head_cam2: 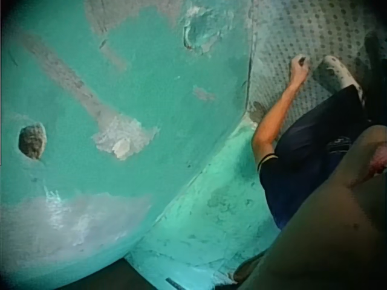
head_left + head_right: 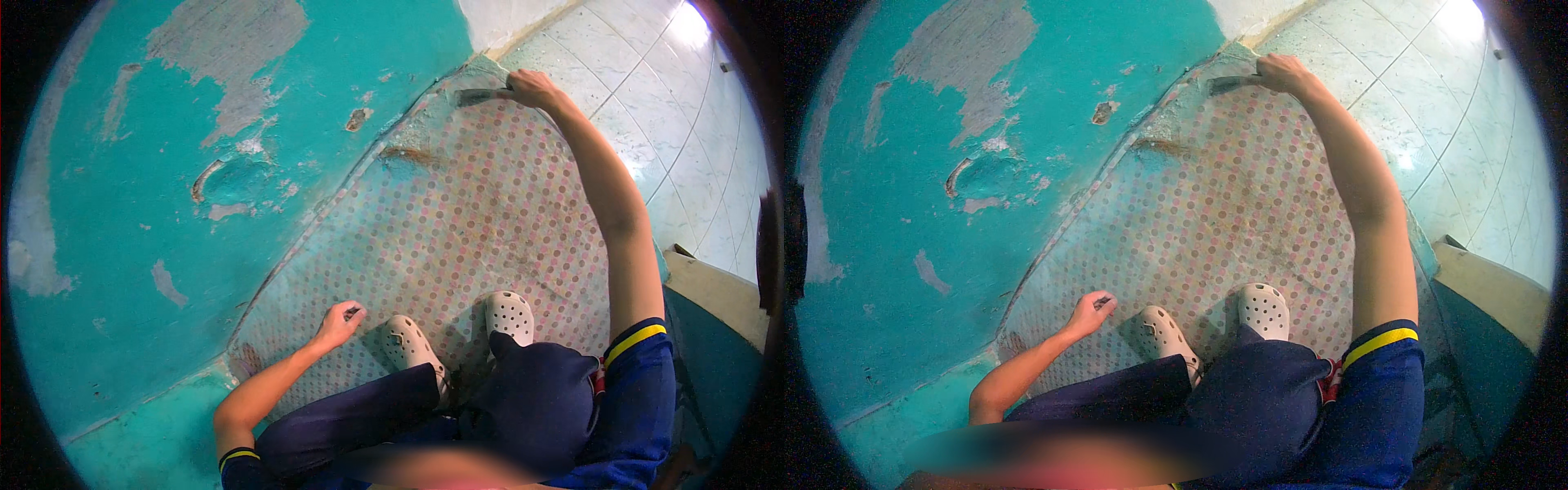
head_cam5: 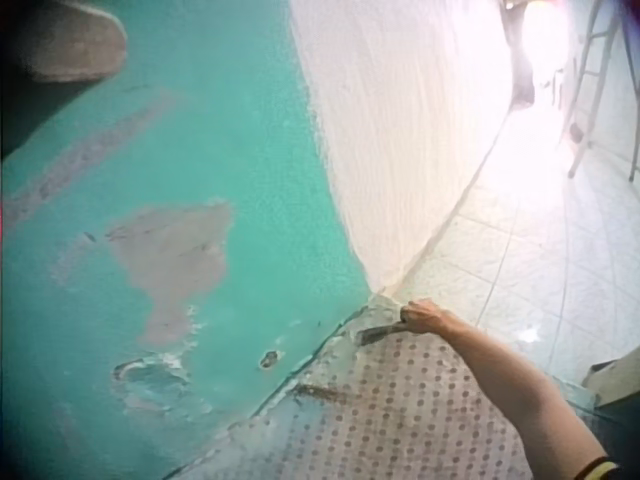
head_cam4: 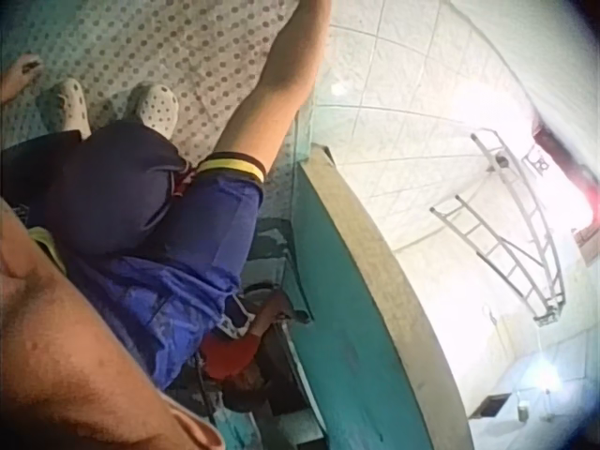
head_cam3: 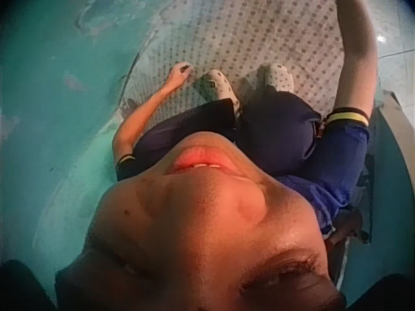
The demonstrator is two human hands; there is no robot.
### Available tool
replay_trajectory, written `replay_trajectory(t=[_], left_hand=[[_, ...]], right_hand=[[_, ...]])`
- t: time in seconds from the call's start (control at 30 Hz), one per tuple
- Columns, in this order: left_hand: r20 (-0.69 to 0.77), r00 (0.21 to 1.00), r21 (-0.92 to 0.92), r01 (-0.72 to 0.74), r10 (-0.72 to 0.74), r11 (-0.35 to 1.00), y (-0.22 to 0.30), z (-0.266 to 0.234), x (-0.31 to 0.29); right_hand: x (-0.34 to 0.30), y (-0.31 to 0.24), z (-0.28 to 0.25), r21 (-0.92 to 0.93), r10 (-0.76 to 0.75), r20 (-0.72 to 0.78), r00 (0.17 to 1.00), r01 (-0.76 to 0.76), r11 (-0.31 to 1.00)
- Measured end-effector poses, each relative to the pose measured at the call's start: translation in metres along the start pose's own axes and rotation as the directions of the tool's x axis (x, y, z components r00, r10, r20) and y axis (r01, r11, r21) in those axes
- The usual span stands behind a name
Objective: Scraping old paint or plaster from a turquoise-colored wall using a metal putty knife.
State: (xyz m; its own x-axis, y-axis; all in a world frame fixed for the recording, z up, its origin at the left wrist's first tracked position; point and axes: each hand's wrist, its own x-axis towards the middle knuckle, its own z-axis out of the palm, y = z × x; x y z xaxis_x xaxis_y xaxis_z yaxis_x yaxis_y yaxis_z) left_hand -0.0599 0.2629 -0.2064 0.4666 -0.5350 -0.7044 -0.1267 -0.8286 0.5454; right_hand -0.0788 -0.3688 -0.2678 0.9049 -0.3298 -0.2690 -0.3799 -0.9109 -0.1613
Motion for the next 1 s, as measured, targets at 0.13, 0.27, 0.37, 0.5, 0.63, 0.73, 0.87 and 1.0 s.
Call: replay_trajectory(t=[0.13,0.27,0.37,0.5,0.63,0.73,0.87,1.0], left_hand=[[-0.054,0.999,-0.003,0.001,-0.001,1.000,-0.016,0.000,-0.012],[-0.031,0.999,0.011,0.041,-0.041,0.999,-0.039,0.012,-0.034],[0.021,0.992,0.010,0.127,-0.127,0.992,-0.036,0.020,-0.046],[0.065,0.994,0.021,0.091,-0.093,0.996,-0.052,0.021,-0.043],[0.023,0.998,0.058,0.053,-0.055,0.997,-0.046,0.010,-0.031],[-0.035,0.998,-0.021,0.042,-0.043,0.999,-0.034,0.006,-0.026],[-0.015,0.999,-0.008,0.042,-0.042,0.999,-0.031,0.006,-0.023],[-0.001,1.000,0.050,0.005,-0.005,0.999,-0.038,0.013,-0.018]], right_hand=[[-0.012,0.009,0.010,-0.071,-0.197,-0.051,0.979,0.193,0.979],[0.003,0.022,0.013,-0.181,-0.148,-0.075,0.986,0.133,0.974],[0.020,0.026,0.022,-0.312,-0.183,-0.120,0.976,0.138,0.940],[0.043,0.015,0.048,-0.515,-0.320,-0.146,0.936,0.205,0.833],[0.035,0.012,0.056,-0.438,-0.348,-0.188,0.918,0.239,0.867],[0.028,0.009,0.060,-0.415,-0.351,-0.247,0.903,0.228,0.881],[0.035,-0.002,0.048,-0.502,-0.310,-0.163,0.937,0.192,0.843],[0.038,-0.031,0.061,-0.504,-0.425,-0.145,0.893,0.303,0.809]])
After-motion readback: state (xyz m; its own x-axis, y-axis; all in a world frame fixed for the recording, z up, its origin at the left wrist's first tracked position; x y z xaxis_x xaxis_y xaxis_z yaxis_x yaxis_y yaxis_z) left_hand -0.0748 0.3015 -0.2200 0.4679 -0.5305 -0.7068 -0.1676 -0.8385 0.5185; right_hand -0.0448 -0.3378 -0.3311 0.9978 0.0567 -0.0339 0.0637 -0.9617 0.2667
